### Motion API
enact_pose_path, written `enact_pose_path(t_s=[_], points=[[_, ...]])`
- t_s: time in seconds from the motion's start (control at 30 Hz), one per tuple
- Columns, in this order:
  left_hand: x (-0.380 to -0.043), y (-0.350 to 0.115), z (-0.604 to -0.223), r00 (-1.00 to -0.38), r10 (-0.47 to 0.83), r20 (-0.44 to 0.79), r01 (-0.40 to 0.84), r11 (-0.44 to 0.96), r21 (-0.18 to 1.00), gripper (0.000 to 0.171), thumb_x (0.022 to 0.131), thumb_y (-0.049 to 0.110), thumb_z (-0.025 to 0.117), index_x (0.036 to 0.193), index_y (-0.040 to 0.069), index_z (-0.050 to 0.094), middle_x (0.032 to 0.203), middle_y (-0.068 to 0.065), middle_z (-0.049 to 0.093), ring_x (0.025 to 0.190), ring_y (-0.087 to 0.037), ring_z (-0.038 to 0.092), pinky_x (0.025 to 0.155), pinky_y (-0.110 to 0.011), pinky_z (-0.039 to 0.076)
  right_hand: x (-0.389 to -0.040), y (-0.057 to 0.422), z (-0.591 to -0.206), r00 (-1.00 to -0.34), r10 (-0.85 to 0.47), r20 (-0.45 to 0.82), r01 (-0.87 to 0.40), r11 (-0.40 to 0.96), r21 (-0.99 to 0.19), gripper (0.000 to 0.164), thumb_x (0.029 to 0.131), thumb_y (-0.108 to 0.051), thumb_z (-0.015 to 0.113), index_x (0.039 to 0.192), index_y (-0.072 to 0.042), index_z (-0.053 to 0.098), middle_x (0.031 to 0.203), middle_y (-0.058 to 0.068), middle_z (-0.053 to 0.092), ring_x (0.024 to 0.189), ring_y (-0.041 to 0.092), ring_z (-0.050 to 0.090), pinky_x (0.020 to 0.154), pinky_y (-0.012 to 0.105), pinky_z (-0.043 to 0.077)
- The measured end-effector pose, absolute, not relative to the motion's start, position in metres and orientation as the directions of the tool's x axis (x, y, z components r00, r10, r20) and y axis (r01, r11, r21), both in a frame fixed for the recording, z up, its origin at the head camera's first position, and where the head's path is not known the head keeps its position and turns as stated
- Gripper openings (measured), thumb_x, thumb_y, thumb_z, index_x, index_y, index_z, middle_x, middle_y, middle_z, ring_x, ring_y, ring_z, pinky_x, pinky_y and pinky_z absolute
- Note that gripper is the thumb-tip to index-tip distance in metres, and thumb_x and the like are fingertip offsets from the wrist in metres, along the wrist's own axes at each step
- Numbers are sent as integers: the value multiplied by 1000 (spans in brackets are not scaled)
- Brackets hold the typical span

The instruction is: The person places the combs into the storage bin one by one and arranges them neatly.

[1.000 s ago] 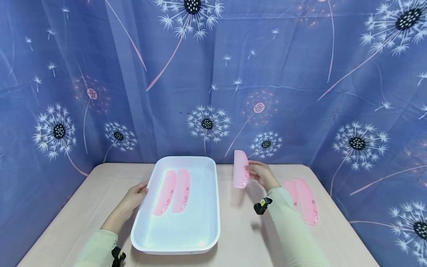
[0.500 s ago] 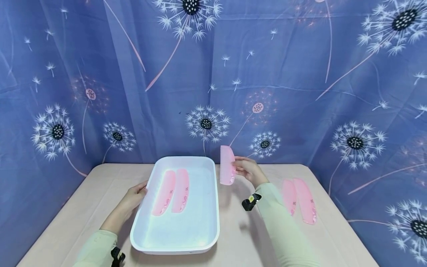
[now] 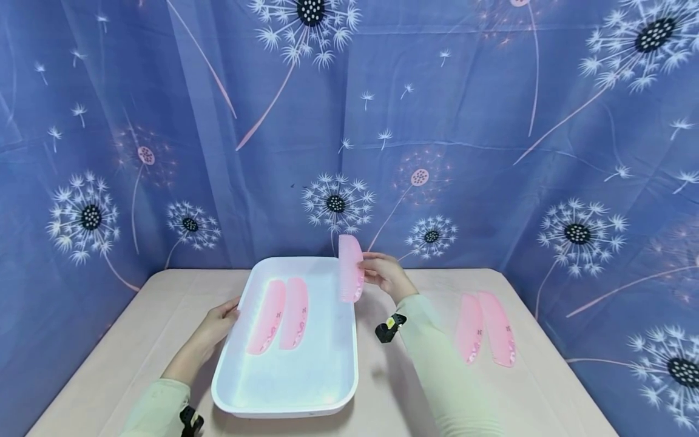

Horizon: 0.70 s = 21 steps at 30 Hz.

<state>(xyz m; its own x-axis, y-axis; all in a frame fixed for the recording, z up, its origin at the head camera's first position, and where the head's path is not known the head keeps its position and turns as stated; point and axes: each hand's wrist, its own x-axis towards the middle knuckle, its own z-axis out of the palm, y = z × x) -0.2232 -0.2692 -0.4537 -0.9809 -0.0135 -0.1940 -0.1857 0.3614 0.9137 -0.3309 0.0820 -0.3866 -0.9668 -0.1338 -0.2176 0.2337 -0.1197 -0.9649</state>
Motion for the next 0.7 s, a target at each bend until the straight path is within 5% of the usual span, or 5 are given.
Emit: enact_pose_path(t_s=[0.7], points=[[-224, -269, -454, -977, -34, -212, -209, 372, 904, 51, 104, 15, 35, 150, -3, 22, 151, -30, 25, 137, -47, 26, 112, -57, 23, -324, 24, -398, -950, -136, -279, 288, -47, -957, 45, 85, 9, 61, 128, 2, 55, 118, 19, 57, 88, 23, 58, 78, 32, 57]])
